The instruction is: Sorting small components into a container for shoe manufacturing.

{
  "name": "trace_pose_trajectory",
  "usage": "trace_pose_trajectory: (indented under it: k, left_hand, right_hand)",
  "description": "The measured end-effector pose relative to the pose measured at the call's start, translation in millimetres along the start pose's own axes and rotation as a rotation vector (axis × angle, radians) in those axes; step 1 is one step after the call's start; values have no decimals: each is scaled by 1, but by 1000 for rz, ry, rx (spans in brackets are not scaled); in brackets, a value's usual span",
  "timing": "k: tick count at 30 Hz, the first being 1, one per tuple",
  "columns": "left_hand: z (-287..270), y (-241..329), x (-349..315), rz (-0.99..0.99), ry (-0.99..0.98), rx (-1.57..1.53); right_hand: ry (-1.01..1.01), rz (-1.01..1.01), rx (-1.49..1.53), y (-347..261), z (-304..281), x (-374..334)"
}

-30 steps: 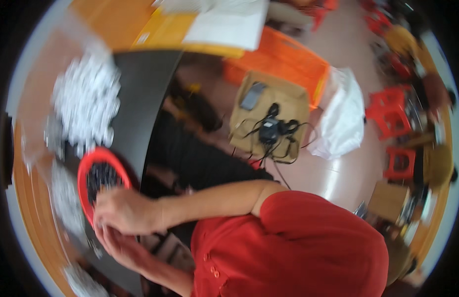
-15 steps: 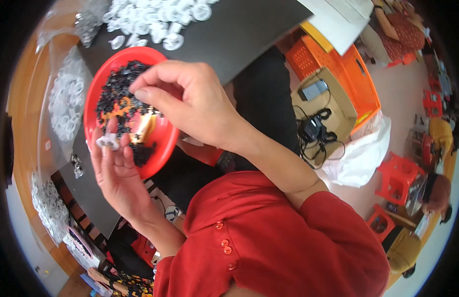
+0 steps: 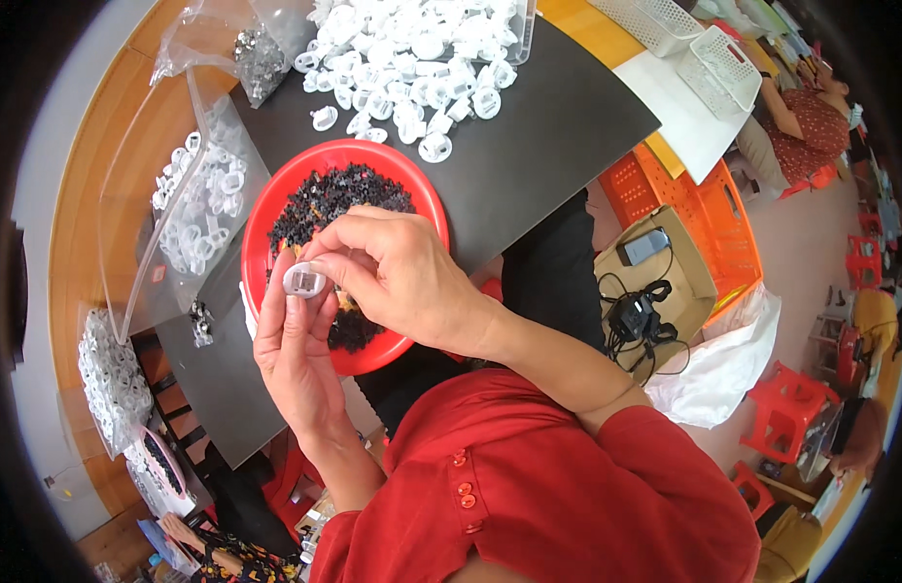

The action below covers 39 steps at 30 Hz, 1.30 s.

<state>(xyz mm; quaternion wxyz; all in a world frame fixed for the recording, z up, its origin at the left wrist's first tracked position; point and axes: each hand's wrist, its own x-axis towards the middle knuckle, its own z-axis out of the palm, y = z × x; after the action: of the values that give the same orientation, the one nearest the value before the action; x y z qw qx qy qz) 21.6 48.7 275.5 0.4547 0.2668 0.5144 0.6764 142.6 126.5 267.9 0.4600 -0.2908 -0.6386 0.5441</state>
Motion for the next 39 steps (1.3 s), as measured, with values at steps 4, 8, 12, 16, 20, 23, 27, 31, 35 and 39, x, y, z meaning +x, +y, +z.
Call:
trace_pose_trajectory:
  k: [4, 8, 12, 16, 20, 23, 27, 31, 35, 39]
  left_hand:
    - [-4, 6, 9, -71, 25, -13]
    - [-11, 7, 15, -115, 17, -83]
    - [-18, 7, 19, -155, -19, -180]
    - [-27, 8, 22, -207, -44, -285]
    - [-26, 11, 20, -239, -78, -385]
    - [-31, 7, 21, -239, -99, -409]
    - [-32, 6, 21, -256, -78, -425]
    - [-38, 3, 22, -259, -96, -452]
    - [-36, 5, 22, -259, -52, -462]
    - [-43, 12, 22, -161, -26, -480]
  right_hand:
    - [-71, 93, 54, 2, -1, 11]
    - [-56, 119, 121, -3, 3, 20]
    - [-121, 151, 58, -4, 5, 26]
    - [-113, 184, 81, -7, 12, 31]
    - [-147, 240, 119, -6, 14, 34]
    - [-175, 252, 147, -4, 15, 34]
    - [-202, 235, 104, -3, 15, 34]
    - [-237, 232, 109, -4, 15, 36]
    - [-227, 231, 49, -9, 12, 39]
    - [-212, -10, -191, 8, 3, 47]
